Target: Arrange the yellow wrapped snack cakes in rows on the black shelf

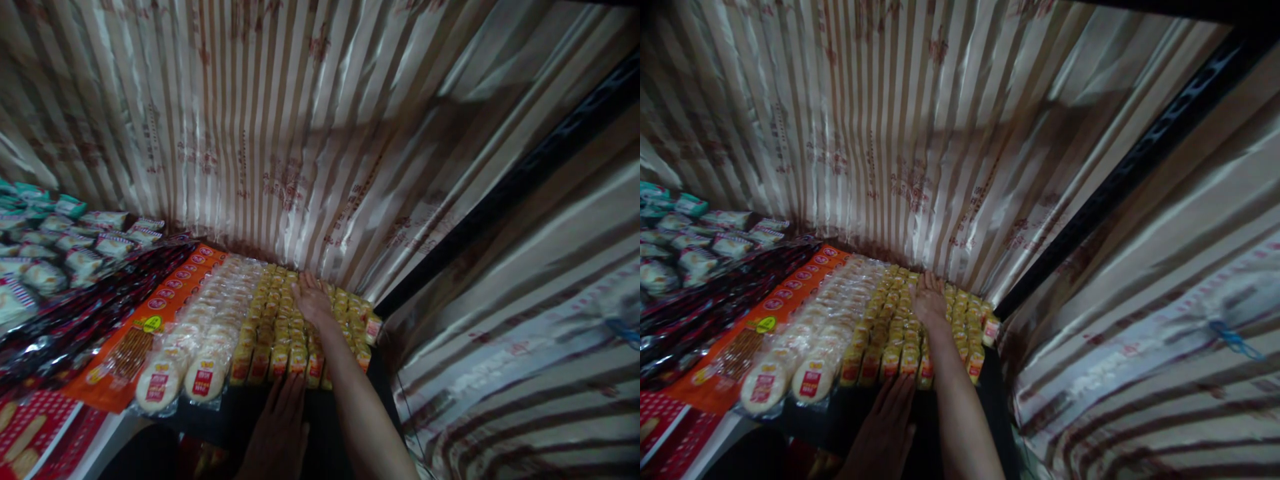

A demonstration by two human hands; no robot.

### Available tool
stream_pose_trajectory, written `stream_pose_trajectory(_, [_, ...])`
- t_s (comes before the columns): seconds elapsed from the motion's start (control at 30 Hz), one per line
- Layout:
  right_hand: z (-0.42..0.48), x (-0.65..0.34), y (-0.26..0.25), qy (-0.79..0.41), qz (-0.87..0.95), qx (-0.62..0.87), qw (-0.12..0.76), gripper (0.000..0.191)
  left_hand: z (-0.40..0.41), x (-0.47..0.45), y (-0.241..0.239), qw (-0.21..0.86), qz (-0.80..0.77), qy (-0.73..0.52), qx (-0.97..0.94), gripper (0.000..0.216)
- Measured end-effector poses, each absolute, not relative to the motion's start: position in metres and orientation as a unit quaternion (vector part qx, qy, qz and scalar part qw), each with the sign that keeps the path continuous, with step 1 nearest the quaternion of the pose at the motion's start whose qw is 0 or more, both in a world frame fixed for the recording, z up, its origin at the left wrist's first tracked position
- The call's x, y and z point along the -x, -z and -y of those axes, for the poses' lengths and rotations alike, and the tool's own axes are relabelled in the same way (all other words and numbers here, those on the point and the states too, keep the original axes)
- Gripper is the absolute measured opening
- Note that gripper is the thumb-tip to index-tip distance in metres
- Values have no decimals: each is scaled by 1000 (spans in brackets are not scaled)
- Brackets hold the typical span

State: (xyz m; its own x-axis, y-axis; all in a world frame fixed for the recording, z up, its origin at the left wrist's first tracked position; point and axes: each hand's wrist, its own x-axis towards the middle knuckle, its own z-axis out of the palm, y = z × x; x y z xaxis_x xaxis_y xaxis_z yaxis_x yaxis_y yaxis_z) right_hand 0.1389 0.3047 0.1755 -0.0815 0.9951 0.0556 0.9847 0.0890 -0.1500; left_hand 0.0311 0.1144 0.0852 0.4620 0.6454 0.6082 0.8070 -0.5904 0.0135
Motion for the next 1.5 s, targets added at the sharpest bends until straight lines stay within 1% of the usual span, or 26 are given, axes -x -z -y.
stream_pose_trajectory(0.13, [-311,-139,-174,-63,734,674,49,55,-114,-31,-84,139,433,286,844,50])
stream_pose_trajectory(0.2, [-308,-142,-177,-58,730,678,65,54,-113,-31,-84,128,432,278,848,49])
stream_pose_trajectory(0.27, [-295,-148,-180,-11,721,681,128,54,-113,-31,-82,114,434,269,852,48])
stream_pose_trajectory(0.37, [-251,-161,-176,77,691,665,274,53,-112,-30,-78,99,434,259,857,48])
stream_pose_trajectory(0.43, [-211,-170,-162,101,650,654,373,47,-112,-30,-74,98,426,256,862,48])
stream_pose_trajectory(0.5, [-169,-176,-141,104,633,647,411,38,-112,-29,-70,91,419,254,867,46])
stream_pose_trajectory(0.57, [-136,-177,-119,90,628,652,415,33,-111,-27,-66,77,410,255,872,43])
stream_pose_trajectory(0.63, [-115,-174,-100,50,657,643,390,33,-110,-25,-63,57,404,252,877,43])
stream_pose_trajectory(0.73, [-105,-169,-82,10,701,618,356,42,-110,-25,-59,19,400,246,883,43])
stream_pose_trajectory(0.8, [-106,-166,-78,-7,711,603,361,49,-112,-26,-58,-1,395,266,879,41])
stream_pose_trajectory(0.87, [-107,-165,-79,-34,704,597,383,51,-113,-31,-60,-11,392,300,870,38])
stream_pose_trajectory(0.93, [-107,-166,-84,-59,681,605,409,48,-113,-37,-62,-11,398,316,861,39])
stream_pose_trajectory(1.1, [-100,-179,-100,-55,627,628,457,43,-113,-54,-62,35,387,278,879,40])
stream_pose_trajectory(1.2, [-94,-188,-103,-50,637,620,456,41,-113,-59,-57,61,380,279,880,43])
stream_pose_trajectory(1.37, [-93,-189,-100,-23,649,618,442,39,-115,-60,-53,67,404,295,863,47])
stream_pose_trajectory(1.5, [-113,-181,-111,9,690,606,396,41,-115,-59,-54,69,404,281,868,49])
